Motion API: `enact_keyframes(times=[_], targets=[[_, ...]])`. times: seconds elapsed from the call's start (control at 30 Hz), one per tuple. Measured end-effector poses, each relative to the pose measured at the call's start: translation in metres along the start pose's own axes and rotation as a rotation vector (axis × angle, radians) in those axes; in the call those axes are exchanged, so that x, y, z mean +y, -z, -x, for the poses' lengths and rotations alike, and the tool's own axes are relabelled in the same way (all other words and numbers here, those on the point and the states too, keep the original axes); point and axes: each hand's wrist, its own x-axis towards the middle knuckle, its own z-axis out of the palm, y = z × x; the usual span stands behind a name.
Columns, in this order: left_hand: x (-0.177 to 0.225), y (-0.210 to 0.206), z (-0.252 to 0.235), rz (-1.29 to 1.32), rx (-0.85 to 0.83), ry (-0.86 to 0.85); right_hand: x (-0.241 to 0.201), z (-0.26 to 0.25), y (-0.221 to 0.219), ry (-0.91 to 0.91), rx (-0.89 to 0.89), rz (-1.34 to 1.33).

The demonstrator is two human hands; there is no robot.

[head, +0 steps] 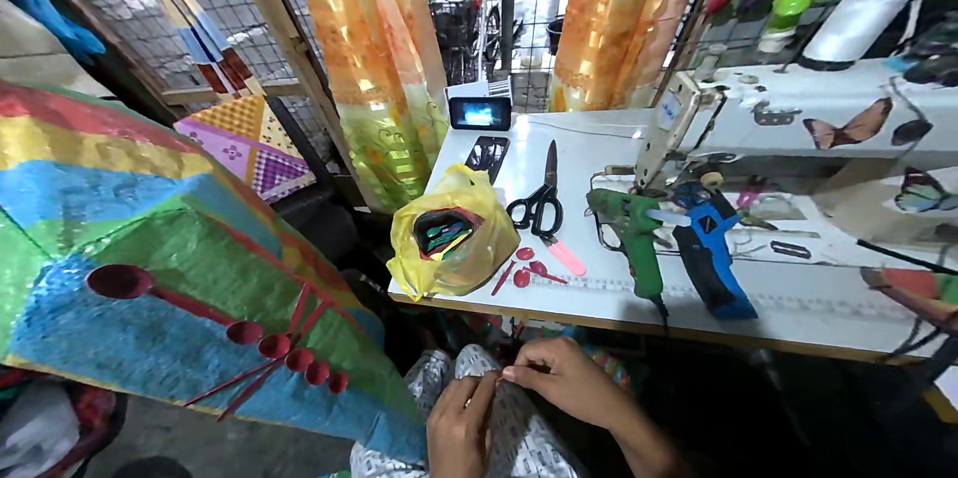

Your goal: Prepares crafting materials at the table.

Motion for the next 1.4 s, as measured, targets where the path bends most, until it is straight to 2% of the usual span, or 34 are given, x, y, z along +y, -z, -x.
enact_keyframes(times=[0.07,0.13,0.2,0.3,0.37,0.5,0.73,0.8,0.87,1.0,1.03,1.1,1.2,1.33,1.4], targets=[[0.0,0.002,0.0,0.084,-0.014,0.065,-0.007,-0.003,0.008,0.041,0.129,0.159],[0.003,0.007,0.0,0.211,-0.042,0.18,-0.016,-0.014,0.025,0.044,0.386,0.391],[0.008,0.011,-0.001,0.3,-0.087,0.27,-0.019,-0.034,0.047,-0.025,0.541,0.562],[0.016,0.015,0.001,0.387,-0.177,0.371,-0.009,-0.063,0.071,-0.204,0.507,0.651],[0.018,0.016,0.003,0.435,-0.206,0.411,0.002,-0.075,0.075,-0.258,0.44,0.676],[0.016,0.017,0.008,0.586,-0.181,0.506,0.012,-0.078,0.069,-0.28,0.416,0.736],[0.016,0.016,0.006,0.736,-0.08,0.634,0.004,-0.059,0.061,-0.26,0.523,0.678],[0.013,0.014,0.006,0.758,-0.06,0.663,0.001,-0.042,0.055,-0.144,0.635,0.579],[0.01,0.012,0.005,0.766,-0.048,0.663,-0.003,-0.024,0.051,-0.026,0.681,0.319],[0.011,0.01,-0.006,0.663,0.021,0.531,-0.017,0.003,0.039,0.056,0.439,-0.712],[0.012,0.01,-0.01,0.608,0.036,0.48,-0.017,0.004,0.033,0.082,0.363,-0.861],[0.015,0.009,-0.02,0.498,0.054,0.383,-0.021,0.003,0.018,0.042,0.261,-0.926],[0.023,0.009,-0.036,0.399,0.109,0.301,-0.03,0.001,-0.001,0.015,0.233,-0.707],[0.031,0.012,-0.049,0.314,0.217,0.263,-0.031,0.001,-0.019,0.155,0.38,-0.136],[0.031,0.012,-0.051,0.248,0.248,0.228,-0.034,0.003,-0.022,0.168,0.395,0.077]])
